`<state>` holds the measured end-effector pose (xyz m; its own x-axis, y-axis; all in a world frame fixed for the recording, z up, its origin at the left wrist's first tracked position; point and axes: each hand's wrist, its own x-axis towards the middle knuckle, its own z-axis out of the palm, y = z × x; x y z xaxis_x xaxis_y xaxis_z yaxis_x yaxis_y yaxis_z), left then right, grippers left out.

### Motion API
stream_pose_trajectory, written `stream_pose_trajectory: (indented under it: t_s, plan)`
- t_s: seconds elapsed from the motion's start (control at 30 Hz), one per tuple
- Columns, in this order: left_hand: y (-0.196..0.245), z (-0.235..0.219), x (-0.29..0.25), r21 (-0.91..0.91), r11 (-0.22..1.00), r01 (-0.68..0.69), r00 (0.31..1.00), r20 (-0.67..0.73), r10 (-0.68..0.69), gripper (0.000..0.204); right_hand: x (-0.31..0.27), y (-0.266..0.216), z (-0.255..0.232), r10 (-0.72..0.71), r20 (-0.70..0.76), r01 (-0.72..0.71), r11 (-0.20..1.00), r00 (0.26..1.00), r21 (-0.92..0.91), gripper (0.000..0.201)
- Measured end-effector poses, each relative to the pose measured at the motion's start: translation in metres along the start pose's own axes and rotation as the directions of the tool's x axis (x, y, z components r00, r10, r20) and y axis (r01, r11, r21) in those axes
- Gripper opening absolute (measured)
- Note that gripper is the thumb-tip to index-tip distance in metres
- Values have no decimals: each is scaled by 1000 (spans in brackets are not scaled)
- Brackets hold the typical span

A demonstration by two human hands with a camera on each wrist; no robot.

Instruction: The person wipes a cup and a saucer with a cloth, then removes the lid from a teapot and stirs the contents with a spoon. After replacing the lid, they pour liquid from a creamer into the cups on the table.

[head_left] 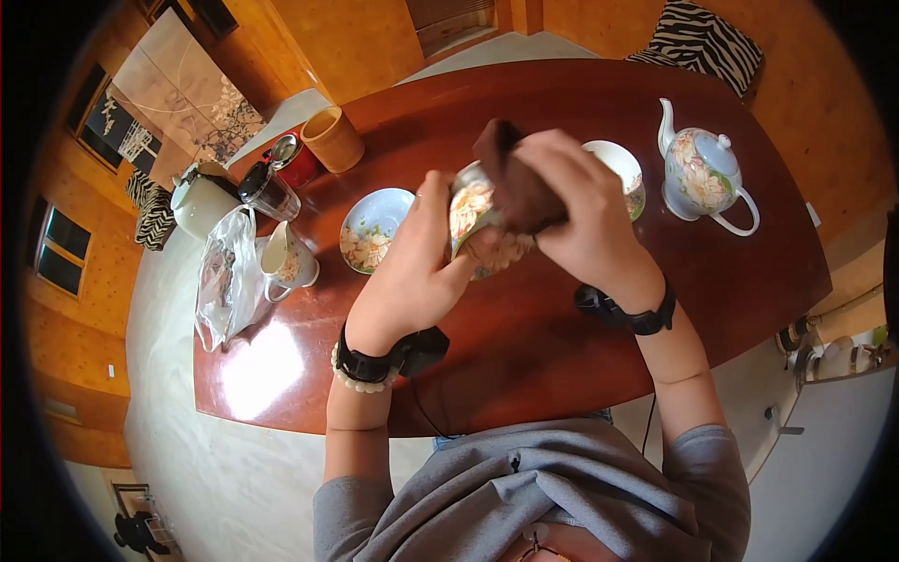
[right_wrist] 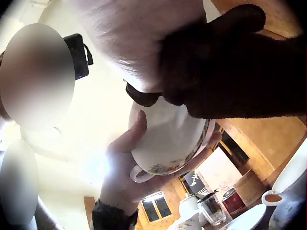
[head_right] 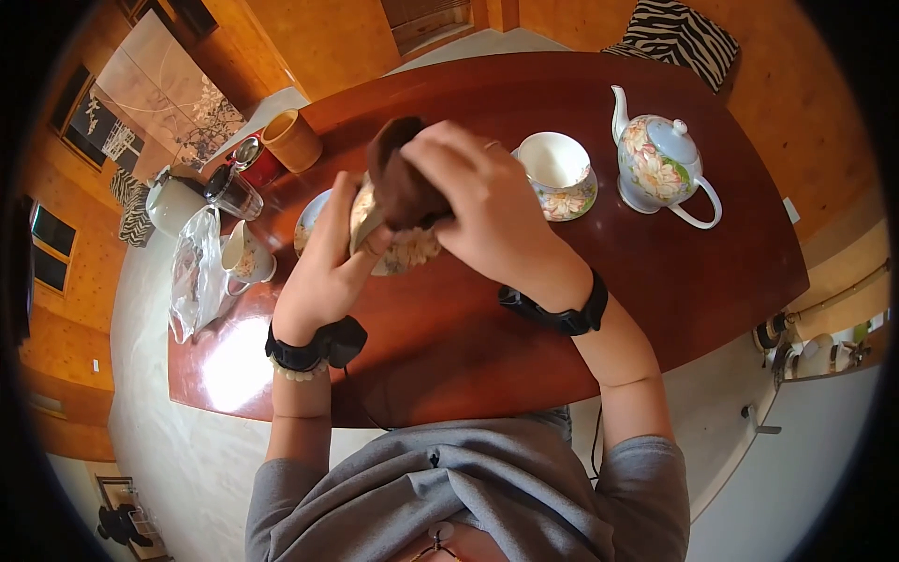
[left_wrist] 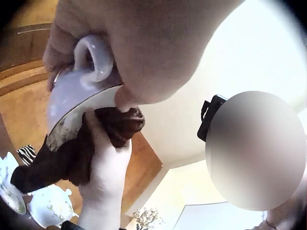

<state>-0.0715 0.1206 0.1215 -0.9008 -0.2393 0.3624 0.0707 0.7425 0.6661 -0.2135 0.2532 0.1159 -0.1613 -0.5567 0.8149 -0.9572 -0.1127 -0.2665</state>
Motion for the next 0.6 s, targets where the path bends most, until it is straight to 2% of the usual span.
stream_pose_trajectory:
  t_s: [0.03, 0.07, 0.13, 0.17, 0.23, 0.27, 0.33, 0.37, 0.4, 0.43, 0.5, 0.53, 0.57, 0.6]
  plan:
    - [-3, 0, 0, 84, 996, -21, 1000, 20, 20, 45, -2, -3, 3, -34, 70, 36, 999, 997, -39, 51]
    - [-5, -2, 3, 12, 1000, -9, 992, 123, 7, 43, 0, -7, 3, -137, 131, 148, 986, 982, -73, 45]
    - [-9, -4, 9, -126, 991, 41, 947, 320, 2, 40, -4, -7, 8, -146, 321, 169, 985, 936, -46, 47]
    - [-9, 0, 5, -215, 971, 102, 958, 283, -38, 37, -3, -7, 8, -142, 306, 156, 988, 941, -21, 46]
    - [-13, 0, 8, -351, 923, 158, 945, 326, -38, 39, -2, -8, 7, -128, 277, 124, 992, 952, 34, 44]
    - [-15, 0, 8, -413, 891, 187, 936, 349, -35, 41, -1, -8, 5, -59, 247, 49, 998, 967, 47, 44]
    - [-14, 2, 5, -506, 844, 177, 966, 251, -53, 42, 5, -2, 1, 78, 187, -93, 993, 979, 74, 43]
    - [-6, 0, 3, -552, 816, 173, 978, 197, -74, 42, 4, 5, 4, 131, 96, -142, 982, 987, 122, 34]
    - [-1, 1, 2, -597, 785, 165, 985, 143, -99, 43, 2, 6, 5, 169, 74, -177, 976, 983, 130, 33]
    - [-5, 11, 3, -606, 787, 114, 993, 65, -93, 41, 1, 6, 6, 206, 51, -211, 967, 977, 140, 33]
    - [-10, 17, 4, -545, 830, 117, 991, 12, -132, 38, 2, 0, 7, 248, 7, -247, 962, 969, 120, 32]
    - [-11, 18, 5, -513, 850, 121, 988, -17, -151, 36, 4, 0, 5, 220, 69, -227, 964, 973, 135, 32]
    - [-1, 14, 3, -548, 822, 154, 984, 13, -176, 40, 4, 0, 2, 191, 130, -210, 966, 973, 151, 32]
    - [0, 13, 0, -515, 844, 149, 988, 37, -152, 42, 5, 0, -1, 162, 189, -195, 966, 968, 168, 31]
